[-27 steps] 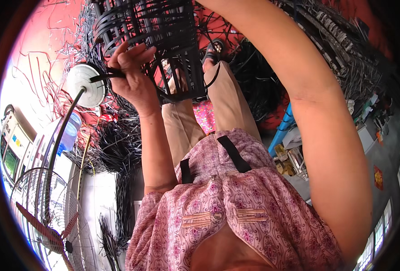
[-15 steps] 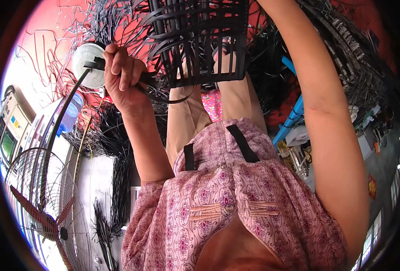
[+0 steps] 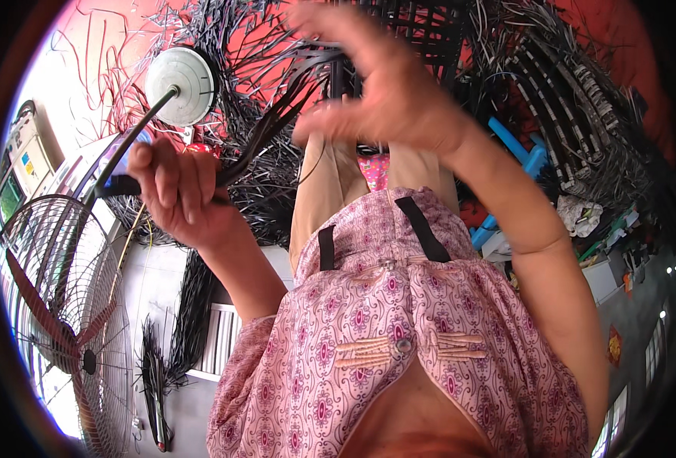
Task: The person assembles a black plastic basket frame by inserting black plastic strips into slots and securing them with a handheld staple gun. They repeatedly pick up strips, align them, and fire staples to fasten the strips to the frame.
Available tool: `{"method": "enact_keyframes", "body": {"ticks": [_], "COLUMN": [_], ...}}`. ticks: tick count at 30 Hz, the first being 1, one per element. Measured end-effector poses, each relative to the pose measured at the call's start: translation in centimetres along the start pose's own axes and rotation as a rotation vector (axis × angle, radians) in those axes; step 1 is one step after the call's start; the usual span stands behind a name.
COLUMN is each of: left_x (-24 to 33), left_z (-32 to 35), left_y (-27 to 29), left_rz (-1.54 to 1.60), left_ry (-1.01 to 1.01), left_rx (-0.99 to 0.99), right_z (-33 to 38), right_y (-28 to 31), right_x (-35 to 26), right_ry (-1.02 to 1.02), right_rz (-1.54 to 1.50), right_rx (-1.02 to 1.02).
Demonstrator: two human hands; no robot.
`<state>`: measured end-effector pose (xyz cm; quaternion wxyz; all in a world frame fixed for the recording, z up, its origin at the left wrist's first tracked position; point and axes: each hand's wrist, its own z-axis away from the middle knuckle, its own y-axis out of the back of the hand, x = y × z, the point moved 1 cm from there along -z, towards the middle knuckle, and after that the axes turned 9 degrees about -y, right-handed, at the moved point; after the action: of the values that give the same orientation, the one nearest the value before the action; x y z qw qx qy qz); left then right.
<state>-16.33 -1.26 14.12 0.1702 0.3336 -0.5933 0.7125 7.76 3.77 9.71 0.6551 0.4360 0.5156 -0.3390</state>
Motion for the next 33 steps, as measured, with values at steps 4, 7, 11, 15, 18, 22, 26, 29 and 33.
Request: {"method": "enact_keyframes", "body": {"ticks": [4, 7, 11, 15, 18, 22, 26, 29, 33], "left_x": [3.8, 7.3, 13.2, 17.0, 17.9, 15.2, 6.7, 4.7, 2.9], "left_z": [1.6, 3.1, 4.9, 5.4, 6.8, 5.6, 8.5, 9.6, 10.7], "left_y": [-3.5, -3.9, -4.3, -4.0, -2.9, -1.1, 0.3, -2.2, 2.0], "left_rz": [0.008, -0.203, -0.275, -0.450, -0.470, -0.893, -0.459, -0.633, -1.286], "left_ry": [-0.088, -0.287, -0.275, -0.134, -0.194, -0.274, 0.191, 0.629, 0.339], "left_rx": [-0.044, 0.138, -0.088, -0.216, -0.135, 0.198, -0.077, -0.698, -0.546], "right_z": [3.1, 2.7, 3.9, 4.8, 5.6, 5.0, 1.6, -0.5, -0.2], "right_y": [-9.5, -13.1, -17.3, -19.1, -19.8, -16.9, -11.2, -4.5, 11.4], "right_x": [-6.6, -9.8, -13.1, -16.0, -16.6, -16.7, -17.8, -18.0, -19.5], "right_ry": [0.136, -0.034, -0.176, -0.261, -0.410, -0.689, -0.772, -0.633, -0.120], "right_rz": [-0.179, -0.404, -0.583, -0.865, -0.759, -0.934, -1.263, -1.559, -1.541], "right_rx": [-0.219, -0.463, -0.806, -0.827, -0.911, -0.981, -0.661, -0.432, -0.181]}}
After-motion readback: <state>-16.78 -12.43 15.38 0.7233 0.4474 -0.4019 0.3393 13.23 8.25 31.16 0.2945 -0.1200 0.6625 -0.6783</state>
